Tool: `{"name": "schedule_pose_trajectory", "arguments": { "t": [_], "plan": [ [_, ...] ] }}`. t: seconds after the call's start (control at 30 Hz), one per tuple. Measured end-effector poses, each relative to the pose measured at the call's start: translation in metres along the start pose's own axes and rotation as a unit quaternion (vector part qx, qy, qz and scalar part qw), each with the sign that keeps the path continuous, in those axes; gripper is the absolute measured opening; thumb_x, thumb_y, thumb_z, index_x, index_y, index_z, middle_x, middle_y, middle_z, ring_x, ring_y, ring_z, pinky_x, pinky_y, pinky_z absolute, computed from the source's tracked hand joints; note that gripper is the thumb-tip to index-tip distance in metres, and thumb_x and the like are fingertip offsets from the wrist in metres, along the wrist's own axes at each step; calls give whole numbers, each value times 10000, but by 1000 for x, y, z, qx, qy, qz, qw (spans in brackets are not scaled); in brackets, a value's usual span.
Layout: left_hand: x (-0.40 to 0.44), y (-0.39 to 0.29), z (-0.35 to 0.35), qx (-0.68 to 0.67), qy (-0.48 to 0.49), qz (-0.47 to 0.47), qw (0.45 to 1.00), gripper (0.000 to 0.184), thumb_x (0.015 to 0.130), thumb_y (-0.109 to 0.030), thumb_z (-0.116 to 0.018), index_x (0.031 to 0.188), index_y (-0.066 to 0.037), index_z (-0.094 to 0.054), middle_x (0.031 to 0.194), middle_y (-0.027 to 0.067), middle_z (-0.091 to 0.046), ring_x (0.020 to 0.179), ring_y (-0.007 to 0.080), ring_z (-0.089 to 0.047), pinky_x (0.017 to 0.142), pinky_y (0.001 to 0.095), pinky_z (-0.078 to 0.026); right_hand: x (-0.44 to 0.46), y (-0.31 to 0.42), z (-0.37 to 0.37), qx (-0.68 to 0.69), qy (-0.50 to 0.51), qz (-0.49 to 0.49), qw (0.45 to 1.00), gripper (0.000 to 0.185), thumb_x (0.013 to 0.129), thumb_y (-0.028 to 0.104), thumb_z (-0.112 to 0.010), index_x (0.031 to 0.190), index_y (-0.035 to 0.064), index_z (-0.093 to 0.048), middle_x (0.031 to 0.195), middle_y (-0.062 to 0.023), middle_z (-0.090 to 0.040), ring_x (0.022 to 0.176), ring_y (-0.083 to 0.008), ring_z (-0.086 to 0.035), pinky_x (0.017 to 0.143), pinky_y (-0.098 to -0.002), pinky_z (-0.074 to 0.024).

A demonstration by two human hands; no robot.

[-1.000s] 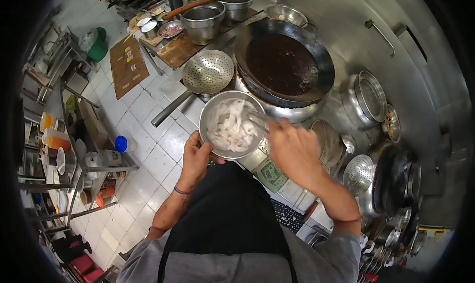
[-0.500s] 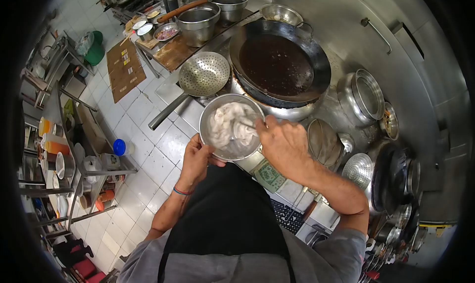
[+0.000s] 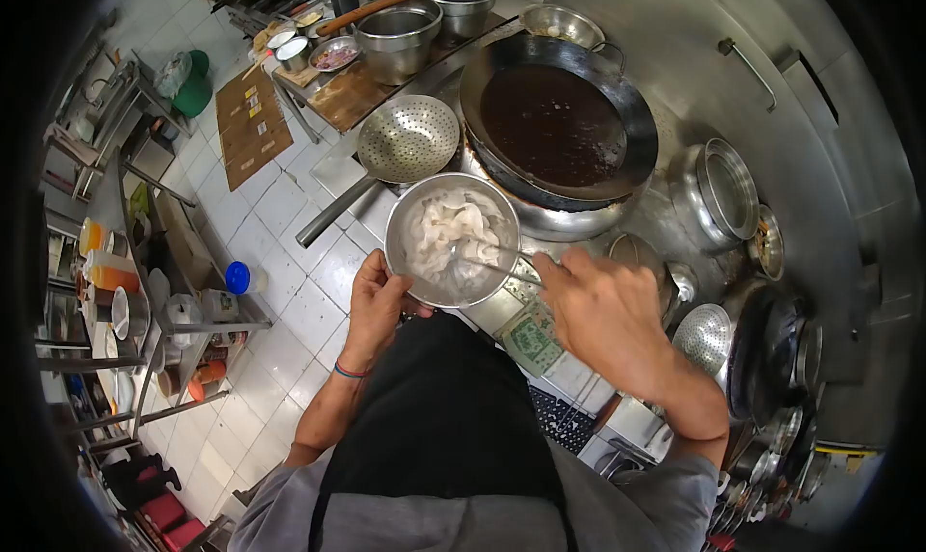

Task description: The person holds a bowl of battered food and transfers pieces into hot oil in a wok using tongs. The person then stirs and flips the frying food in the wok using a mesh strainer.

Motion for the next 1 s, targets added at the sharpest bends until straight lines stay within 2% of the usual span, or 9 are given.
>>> {"name": "schedule_pose_trajectory", "arguments": {
  "t": [0.13,0.23,0.33,0.47,0.57,0.67,0.77,0.87,1.0],
  "plan": [
    [3,4,-13,-22,21,-24,999,78,893,48,-512,897,-18,-470,838,141,-651,588,221,-685,481,307,-617,-4,20,-28,-8,-14,40,999,325,800,116,-663,1118,51,-682,906,-111,-677,669,-299,-699,536,-403,-537],
    [0,4,-14,-14,1,-18,1000,84,895,42,-518,887,-23,-465,838,141,-650,566,216,-676,475,307,-615,3,3,-56,-1,12,-1,1000,316,846,164,-667,1149,78,-682,910,-87,-672,657,-291,-696,529,-401,-530],
    [0,2,-4,-48,-13,-10,999,87,899,33,-524,883,-27,-463,831,145,-651,541,214,-668,470,310,-613,-13,-8,-23,-11,14,-7,1000,310,858,186,-674,1152,86,-677,934,-84,-676,643,-292,-693,527,-411,-528],
    [-4,-11,-11,-39,-7,2,999,112,895,49,-507,857,-35,-444,803,106,-610,542,206,-662,470,306,-612,-17,-1,-3,-13,8,-117,993,338,839,209,-713,1160,106,-693,1009,-140,-691,741,-353,-688,632,-445,-532],
    [-7,-10,-19,-28,7,3,1000,107,898,31,-523,864,-38,-449,782,129,-638,538,222,-672,460,309,-609,-4,-3,-37,37,32,-76,996,357,827,201,-729,1166,95,-689,1037,-162,-695,749,-352,-693,638,-446,-533],
    [-3,-4,-16,-26,3,-6,1000,116,895,41,-519,862,-37,-440,772,119,-623,525,220,-666,454,305,-604,-15,-4,-18,9,-18,-27,999,348,845,200,-703,1148,33,-665,913,-148,-690,652,-316,-699,573,-427,-548],
    [-4,-2,-12,-33,-11,-7,999,124,892,59,-509,862,-30,-428,769,107,-599,497,212,-650,448,301,-598,-29,-6,8,-38,-66,-73,994,314,841,196,-708,1097,19,-668,916,-160,-691,672,-330,-704,586,-441,-549],
    [-4,-7,-12,-23,-10,-10,1000,124,893,57,-510,862,-28,-426,764,104,-596,501,213,-652,447,300,-596,-21,-10,11,-20,-24,-134,991,330,825,203,-732,1119,60,-686,1016,-177,-702,746,-369,-694,647,-457,-540],
    [-11,-15,-17,1,1,-16,1000,125,897,35,-527,848,-38,-437,777,104,-612,523,205,-656,452,303,-602,-10,-12,-15,-6,-57,-69,996,232,838,184,-707,994,17,-667,883,-168,-702,690,-351,-701,592,-454,-542]
  ]
}}
Point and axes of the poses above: each hand's wrist, its own x-axis towards the middle knuckle, its own z-axis out of the back of the hand, y = z × x, the point moved 1 cm from there along x, towards the middle knuckle
